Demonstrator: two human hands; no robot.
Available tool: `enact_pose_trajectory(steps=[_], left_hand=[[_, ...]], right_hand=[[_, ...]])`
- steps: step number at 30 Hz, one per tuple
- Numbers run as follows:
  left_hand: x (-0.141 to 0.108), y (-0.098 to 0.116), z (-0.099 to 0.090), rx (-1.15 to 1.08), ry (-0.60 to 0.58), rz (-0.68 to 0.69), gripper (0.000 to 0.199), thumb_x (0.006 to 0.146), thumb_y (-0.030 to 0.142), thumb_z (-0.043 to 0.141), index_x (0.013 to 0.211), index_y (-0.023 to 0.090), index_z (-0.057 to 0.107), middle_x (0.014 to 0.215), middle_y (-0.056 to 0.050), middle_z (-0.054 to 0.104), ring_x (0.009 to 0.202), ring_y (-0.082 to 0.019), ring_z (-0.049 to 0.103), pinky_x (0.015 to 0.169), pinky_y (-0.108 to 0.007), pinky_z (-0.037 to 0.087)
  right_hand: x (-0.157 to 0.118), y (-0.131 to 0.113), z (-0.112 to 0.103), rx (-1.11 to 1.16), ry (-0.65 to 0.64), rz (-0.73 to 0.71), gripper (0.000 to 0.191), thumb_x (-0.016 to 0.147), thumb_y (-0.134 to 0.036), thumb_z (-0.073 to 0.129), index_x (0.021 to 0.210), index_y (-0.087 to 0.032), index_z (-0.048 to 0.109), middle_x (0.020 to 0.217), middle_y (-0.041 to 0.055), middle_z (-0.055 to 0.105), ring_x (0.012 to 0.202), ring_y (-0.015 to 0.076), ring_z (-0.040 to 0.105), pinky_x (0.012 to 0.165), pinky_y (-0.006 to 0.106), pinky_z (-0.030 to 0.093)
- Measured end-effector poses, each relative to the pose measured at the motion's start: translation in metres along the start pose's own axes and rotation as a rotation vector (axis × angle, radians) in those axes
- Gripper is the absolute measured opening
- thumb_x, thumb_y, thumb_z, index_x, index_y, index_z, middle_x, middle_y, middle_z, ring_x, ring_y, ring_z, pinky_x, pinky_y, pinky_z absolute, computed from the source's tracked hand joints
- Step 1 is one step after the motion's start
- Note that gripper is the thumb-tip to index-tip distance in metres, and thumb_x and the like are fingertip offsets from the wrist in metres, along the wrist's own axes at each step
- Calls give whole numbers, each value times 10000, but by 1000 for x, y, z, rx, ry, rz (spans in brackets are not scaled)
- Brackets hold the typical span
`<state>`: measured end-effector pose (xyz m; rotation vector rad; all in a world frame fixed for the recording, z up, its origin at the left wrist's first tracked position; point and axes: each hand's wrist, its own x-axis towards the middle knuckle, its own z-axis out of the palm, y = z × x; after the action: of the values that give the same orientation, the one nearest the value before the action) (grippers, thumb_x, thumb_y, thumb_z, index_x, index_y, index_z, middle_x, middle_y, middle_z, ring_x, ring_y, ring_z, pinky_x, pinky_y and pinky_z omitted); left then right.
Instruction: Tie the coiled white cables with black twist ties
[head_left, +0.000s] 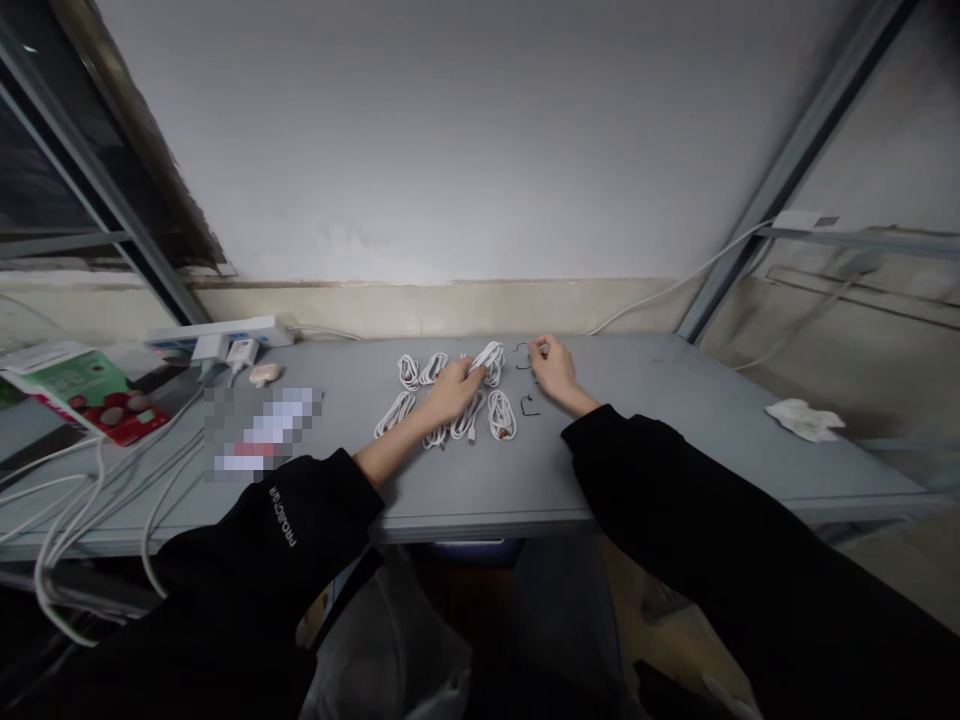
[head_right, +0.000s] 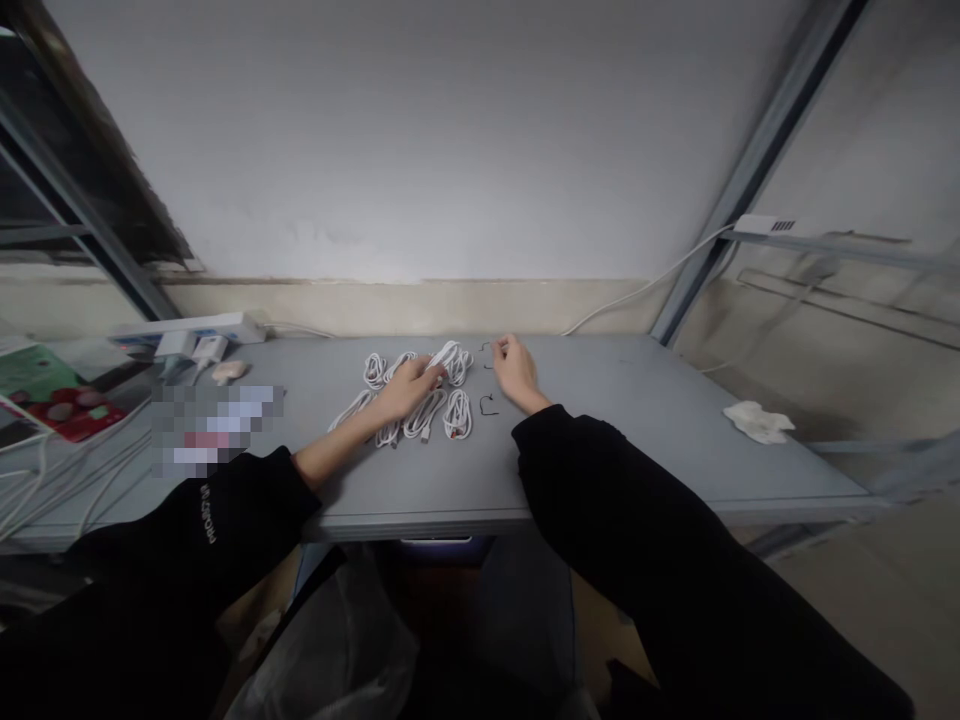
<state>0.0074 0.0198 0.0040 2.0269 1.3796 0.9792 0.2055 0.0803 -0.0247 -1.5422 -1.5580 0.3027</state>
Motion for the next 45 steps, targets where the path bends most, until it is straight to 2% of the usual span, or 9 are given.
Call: enact_pose_trajectory(steps=[4, 9, 12, 15, 19, 24, 33, 38, 45], left_hand=[[0, 0, 0, 2, -2, 9, 243, 891, 273, 390, 729, 187, 549, 610, 0, 479, 614, -156, 450, 619, -315, 318], [0, -1, 0, -5, 3, -10, 250, 895, 289, 396, 756, 169, 566, 610, 10, 476, 608, -149, 448, 608, -300, 318], [1, -2, 1, -4, 3, -5, 257, 900, 300, 398, 765, 168, 572, 604, 17, 472, 609, -149, 448, 611, -295, 317], [0, -1, 1, -36, 1, -13, 285, 912, 325, 406, 720, 174, 554, 595, 17, 476, 619, -151, 453, 628, -296, 327], [-4, 6, 0, -136, 34, 29, 393, 957, 378, 354, 646, 189, 504, 583, 4, 487, 643, -163, 467, 652, -301, 346], [-7, 10, 2, -276, 68, 84, 418, 977, 373, 345, 650, 178, 517, 576, 12, 473, 615, -147, 442, 621, -284, 315], [0, 3, 7, -565, 138, 143, 330, 930, 307, 457, 644, 155, 523, 576, 31, 454, 570, -100, 397, 565, -238, 304], [-3, 13, 5, -794, 148, -80, 292, 877, 329, 550, 649, 146, 535, 512, 48, 423, 453, -64, 331, 450, -212, 224], [0, 16, -1, -1121, -53, -198, 303, 867, 336, 563, 648, 130, 530, 487, 41, 433, 348, -18, 249, 372, -175, 120]], right_hand=[[-1, -1, -1, -49, -1, -1, 189, 907, -380, 442, 842, -220, 518, 778, 62, 650, 720, 215, 587, 729, 337, 392], [-1, -1, 0, -122, 41, -17, 186, 889, -346, 490, 782, -206, 552, 784, 56, 665, 806, 227, 587, 801, 376, 377], [-3, -5, 0, 24, 145, -122, 219, 895, -378, 486, 769, -206, 537, 822, 59, 657, 819, 212, 585, 771, 357, 398], [-13, -19, -1, 290, 196, -321, 261, 918, -448, 452, 822, -216, 525, 736, 23, 611, 699, 164, 557, 643, 299, 405], [-38, -42, 1, 411, 110, -539, 240, 925, -436, 484, 865, -213, 550, 682, -4, 571, 598, 127, 513, 569, 272, 392], [-57, -52, 6, 409, -64, -654, 217, 940, -401, 487, 874, -217, 581, 698, 0, 587, 594, 124, 510, 542, 267, 386], [-53, -50, 6, 418, -139, -616, 187, 917, -357, 518, 849, -205, 604, 725, 12, 637, 615, 131, 542, 563, 276, 398], [-53, -53, 5, 499, -211, -535, 253, 911, -412, 532, 812, -199, 628, 760, 30, 674, 696, 154, 612, 598, 287, 432], [-49, -55, 5, 626, -278, -394, 324, 838, -509, 616, 745, -202, 670, 786, 44, 710, 735, 168, 639, 692, 321, 491]])
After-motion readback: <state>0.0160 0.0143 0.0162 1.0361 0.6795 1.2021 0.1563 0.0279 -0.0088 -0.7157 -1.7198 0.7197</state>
